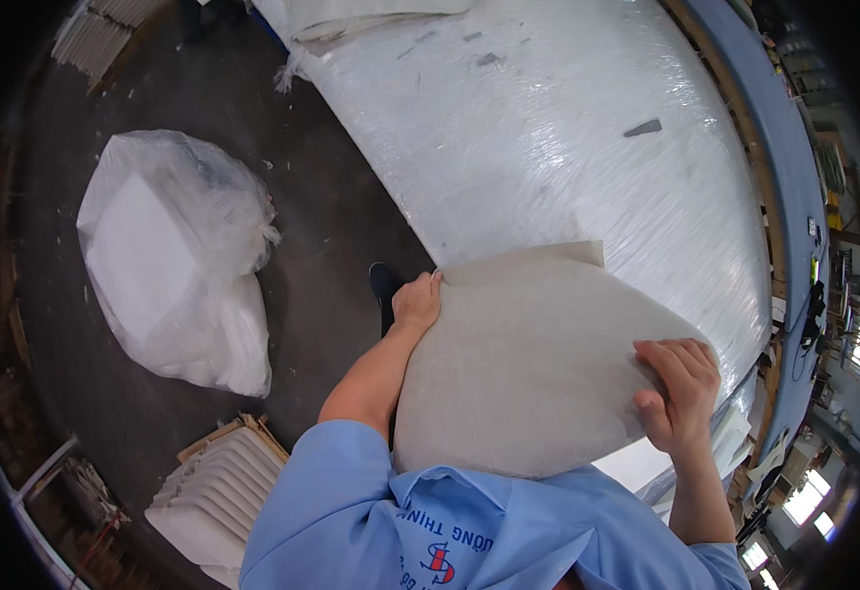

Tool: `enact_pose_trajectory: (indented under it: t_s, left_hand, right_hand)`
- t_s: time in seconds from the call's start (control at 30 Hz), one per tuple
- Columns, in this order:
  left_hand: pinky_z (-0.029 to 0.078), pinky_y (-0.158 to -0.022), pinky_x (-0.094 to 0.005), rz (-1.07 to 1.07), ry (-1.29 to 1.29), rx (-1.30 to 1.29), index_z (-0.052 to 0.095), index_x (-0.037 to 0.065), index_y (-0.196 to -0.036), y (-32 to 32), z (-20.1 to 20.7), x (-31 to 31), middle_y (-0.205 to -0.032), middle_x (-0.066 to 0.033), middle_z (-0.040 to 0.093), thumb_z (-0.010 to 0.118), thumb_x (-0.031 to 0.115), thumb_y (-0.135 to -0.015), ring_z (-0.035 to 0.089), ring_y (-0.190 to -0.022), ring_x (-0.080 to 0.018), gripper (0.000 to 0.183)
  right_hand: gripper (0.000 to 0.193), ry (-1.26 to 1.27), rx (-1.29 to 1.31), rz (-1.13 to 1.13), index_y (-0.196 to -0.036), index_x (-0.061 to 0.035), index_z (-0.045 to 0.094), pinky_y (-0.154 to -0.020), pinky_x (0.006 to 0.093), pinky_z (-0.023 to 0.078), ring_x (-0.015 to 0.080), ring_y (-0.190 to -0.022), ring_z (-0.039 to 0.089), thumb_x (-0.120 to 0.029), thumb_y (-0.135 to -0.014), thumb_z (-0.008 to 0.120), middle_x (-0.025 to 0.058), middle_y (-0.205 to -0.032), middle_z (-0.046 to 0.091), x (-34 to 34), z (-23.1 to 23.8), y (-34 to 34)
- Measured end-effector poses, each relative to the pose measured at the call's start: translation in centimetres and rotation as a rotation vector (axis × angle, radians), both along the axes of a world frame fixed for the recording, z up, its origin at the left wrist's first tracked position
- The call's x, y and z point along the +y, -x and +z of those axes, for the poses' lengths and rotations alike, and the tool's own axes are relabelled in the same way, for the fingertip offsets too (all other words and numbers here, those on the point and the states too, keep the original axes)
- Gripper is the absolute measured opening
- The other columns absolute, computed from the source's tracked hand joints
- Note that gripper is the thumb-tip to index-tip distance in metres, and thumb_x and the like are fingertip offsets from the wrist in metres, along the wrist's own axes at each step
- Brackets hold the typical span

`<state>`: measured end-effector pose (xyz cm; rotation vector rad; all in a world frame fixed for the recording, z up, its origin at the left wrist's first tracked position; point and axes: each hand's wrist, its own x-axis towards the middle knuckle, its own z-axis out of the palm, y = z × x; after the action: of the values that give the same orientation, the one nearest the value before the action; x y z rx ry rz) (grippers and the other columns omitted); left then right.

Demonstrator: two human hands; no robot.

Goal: The person repeatedly inserts rectangular foam pieces into fabric covers, aligns edges, and smooths the covers by hand. The person handles multiple foam pieces and covers one at a time on a large work table.

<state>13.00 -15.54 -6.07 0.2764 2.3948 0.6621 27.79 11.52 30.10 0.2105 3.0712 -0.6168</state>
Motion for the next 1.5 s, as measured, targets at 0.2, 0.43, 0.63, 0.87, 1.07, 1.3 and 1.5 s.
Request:
enact_pose_trajectory:
  t_s: [0.2, 0.43, 0.63, 0.87, 1.07, 1.3, 1.5]
  left_hand:
    - [0.053, -0.082, -0.0605, 0.118, -0.055, 0.026, 0.065, 0.005, -0.096, -0.3, -2.2, -0.5, -0.087, -0.0285, 0.073, 0.041, 0.047, -0.111, 0.070, -0.089, -0.0506, 0.050]
    - [0.053, -0.085, -0.0611, 0.091, -0.089, 0.015, 0.067, 0.006, -0.102, -0.5, -1.9, -1.2, -0.095, -0.0301, 0.073, 0.041, 0.047, -0.110, 0.070, -0.094, -0.0508, 0.050]
    - [0.054, -0.093, -0.0489, -0.011, -0.117, 0.058, 0.071, 0.007, -0.111, -0.4, 4.9, -3.4, -0.115, -0.0229, 0.074, 0.055, 0.038, -0.108, 0.070, -0.110, -0.0389, 0.036]
    - [0.045, -0.109, -0.0371, -0.016, -0.883, -0.254, 0.070, -0.002, -0.127, -6.0, 23.4, -10.2, -0.131, -0.0116, 0.072, 0.046, 0.038, -0.114, 0.064, -0.125, -0.0227, 0.049]
    - [0.048, -0.111, -0.0448, -0.344, -0.736, 0.361, 0.060, 0.003, -0.144, -8.5, 30.7, -7.5, -0.144, -0.0220, 0.060, 0.089, 0.029, -0.084, 0.058, -0.133, -0.0392, 0.072]
    - [0.048, -0.110, -0.0424, -0.241, -0.721, 0.402, 0.060, 0.001, -0.141, -7.2, 27.8, -9.1, -0.138, -0.0196, 0.063, 0.092, 0.020, -0.078, 0.063, -0.127, -0.0361, 0.073]
    - [0.047, -0.111, -0.0397, 0.024, -0.878, 0.003, 0.053, 0.003, -0.148, -6.9, 26.2, -10.1, -0.137, -0.0129, 0.062, 0.097, 0.015, -0.073, 0.061, -0.125, -0.0256, 0.088]
  right_hand:
    - [0.073, -0.019, -0.051, 0.011, -0.100, 0.0005, 0.075, -0.086, 0.0458, 0.050, 0.0339, -0.086, 0.071, -0.069, -0.098, 0.053, 0.0145, -0.085, 0.072, -0.5, 0.1, -0.1]
    - [0.058, -0.017, 0.110, 0.034, -0.097, -0.0017, 0.074, -0.093, 0.0504, 0.049, 0.0330, -0.083, 0.070, -0.055, -0.102, 0.053, 0.0127, -0.085, 0.071, -1.5, 0.8, -0.4]
    - [0.013, -0.056, 0.373, -0.273, -0.092, -0.0056, 0.075, -0.108, 0.0507, 0.043, 0.0266, -0.084, 0.069, -0.013, -0.098, 0.066, 0.0078, -0.084, 0.072, 2.4, -0.5, -1.3]
    - [0.016, -0.022, 0.652, -0.559, -0.091, -0.0045, 0.076, -0.102, 0.0452, 0.048, 0.0269, -0.080, 0.069, -0.016, -0.099, 0.069, 0.0080, -0.084, 0.075, 3.5, -3.2, -1.4]
    - [0.033, 0.647, 0.513, -0.651, -0.100, -0.0022, 0.077, -0.082, 0.0319, 0.052, 0.0147, -0.085, 0.069, -0.029, -0.108, 0.060, 0.0076, -0.087, 0.078, 5.1, -2.9, 1.6]
    - [0.058, 1.285, 0.491, -0.546, -0.105, -0.0017, 0.075, -0.087, 0.0317, 0.053, 0.0169, -0.089, 0.068, -0.051, -0.113, 0.044, 0.0108, -0.093, 0.076, 8.9, -9.0, 1.2]
    - [0.065, 1.344, 0.510, -0.889, -0.113, 0.0002, 0.073, -0.105, 0.0385, 0.046, 0.0212, -0.111, 0.064, -0.057, -0.111, 0.043, 0.0115, -0.114, 0.074, 8.0, -15.9, -0.4]
